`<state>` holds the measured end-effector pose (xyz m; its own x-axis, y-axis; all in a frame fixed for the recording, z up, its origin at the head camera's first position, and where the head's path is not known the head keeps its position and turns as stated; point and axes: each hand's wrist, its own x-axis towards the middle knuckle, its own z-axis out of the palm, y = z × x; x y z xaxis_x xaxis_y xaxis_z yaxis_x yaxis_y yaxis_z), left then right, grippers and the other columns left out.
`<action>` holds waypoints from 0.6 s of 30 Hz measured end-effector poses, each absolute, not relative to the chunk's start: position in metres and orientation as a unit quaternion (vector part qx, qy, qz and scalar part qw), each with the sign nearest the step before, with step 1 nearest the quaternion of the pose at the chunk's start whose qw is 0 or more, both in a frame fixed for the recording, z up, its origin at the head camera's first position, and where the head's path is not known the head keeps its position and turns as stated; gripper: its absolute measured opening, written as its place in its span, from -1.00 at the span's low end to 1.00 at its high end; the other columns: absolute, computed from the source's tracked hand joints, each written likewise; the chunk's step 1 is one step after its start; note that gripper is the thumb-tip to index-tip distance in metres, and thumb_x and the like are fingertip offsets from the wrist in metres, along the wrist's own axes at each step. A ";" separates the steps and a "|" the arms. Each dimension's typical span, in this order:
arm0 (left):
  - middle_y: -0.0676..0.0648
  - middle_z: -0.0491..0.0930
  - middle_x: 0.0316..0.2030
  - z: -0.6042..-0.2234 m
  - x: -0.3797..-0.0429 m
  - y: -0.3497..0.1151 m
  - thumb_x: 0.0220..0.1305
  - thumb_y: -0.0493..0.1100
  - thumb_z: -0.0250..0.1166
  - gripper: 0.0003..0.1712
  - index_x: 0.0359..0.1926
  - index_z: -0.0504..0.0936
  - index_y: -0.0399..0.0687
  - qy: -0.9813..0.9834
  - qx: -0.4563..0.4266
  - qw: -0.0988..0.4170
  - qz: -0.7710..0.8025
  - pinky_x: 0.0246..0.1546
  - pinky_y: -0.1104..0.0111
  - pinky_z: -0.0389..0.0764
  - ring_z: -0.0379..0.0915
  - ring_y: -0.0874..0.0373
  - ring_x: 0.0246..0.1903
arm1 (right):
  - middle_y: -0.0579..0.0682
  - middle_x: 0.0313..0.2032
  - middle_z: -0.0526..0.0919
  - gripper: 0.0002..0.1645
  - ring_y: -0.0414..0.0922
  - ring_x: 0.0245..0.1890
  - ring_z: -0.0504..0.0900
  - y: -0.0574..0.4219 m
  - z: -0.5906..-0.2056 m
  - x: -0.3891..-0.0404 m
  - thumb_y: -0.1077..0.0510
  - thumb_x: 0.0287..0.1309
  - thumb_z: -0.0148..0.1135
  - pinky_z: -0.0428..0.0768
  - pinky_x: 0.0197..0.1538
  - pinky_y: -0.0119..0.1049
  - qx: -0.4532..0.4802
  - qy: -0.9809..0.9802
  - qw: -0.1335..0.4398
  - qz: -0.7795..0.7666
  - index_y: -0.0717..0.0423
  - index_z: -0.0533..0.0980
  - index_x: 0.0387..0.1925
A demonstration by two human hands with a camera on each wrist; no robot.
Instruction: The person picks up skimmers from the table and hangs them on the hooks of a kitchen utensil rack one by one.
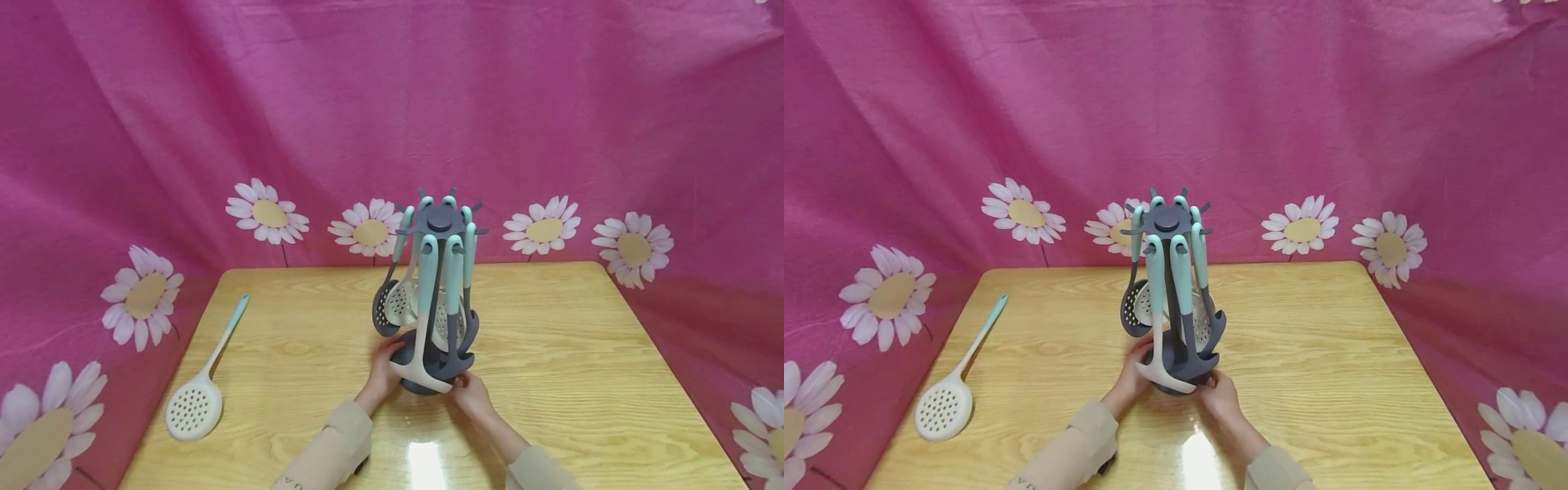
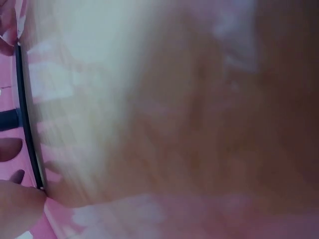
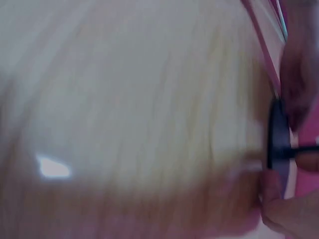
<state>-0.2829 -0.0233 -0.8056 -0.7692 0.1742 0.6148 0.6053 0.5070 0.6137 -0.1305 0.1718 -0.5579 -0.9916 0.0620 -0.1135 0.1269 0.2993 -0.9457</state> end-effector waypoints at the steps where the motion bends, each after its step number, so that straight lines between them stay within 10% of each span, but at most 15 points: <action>1: -0.13 0.38 0.12 -0.780 -0.269 -0.024 -0.13 -0.29 0.27 -0.56 -0.09 0.56 -0.17 -0.829 -0.236 0.247 -0.443 0.14 0.36 0.28 0.28 0.06 0.13 | 0.07 -0.54 0.55 -0.65 -0.19 -0.62 0.43 0.176 -0.550 -0.129 0.36 -0.05 0.02 0.40 -0.55 -0.38 0.052 0.818 0.056 -0.570 0.47 0.46 -0.17; 8: -0.14 0.49 -0.08 -0.622 -0.184 -0.037 -0.12 -0.43 0.10 -0.58 -0.12 0.55 -0.27 -0.803 -0.150 0.165 -0.552 0.00 0.30 0.44 0.41 0.02 -0.02 | 0.13 -0.43 0.60 -0.73 -0.07 -0.44 0.54 0.220 -0.518 -0.136 0.26 0.01 0.09 0.46 -0.40 -0.26 0.031 0.925 0.045 -0.377 0.38 0.50 -0.25; 18: -0.17 0.51 -0.30 -0.535 -0.163 -0.077 -0.09 -0.52 0.15 -0.71 -0.24 0.54 -0.34 -0.867 -0.016 0.220 -0.448 -0.30 0.27 0.46 0.40 -0.03 -0.29 | 0.23 -0.40 0.58 -0.81 0.08 -0.54 0.54 0.242 -0.435 -0.154 0.32 -0.01 0.14 0.45 -0.65 -0.12 -0.047 0.919 -0.300 -0.253 0.32 0.49 -0.28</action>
<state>-0.1635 -0.0770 -0.5348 -0.9026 -0.1689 0.3959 0.2252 0.5985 0.7688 -0.1545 0.2419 -0.4352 -0.8160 0.0650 0.5743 -0.2381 0.8676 -0.4365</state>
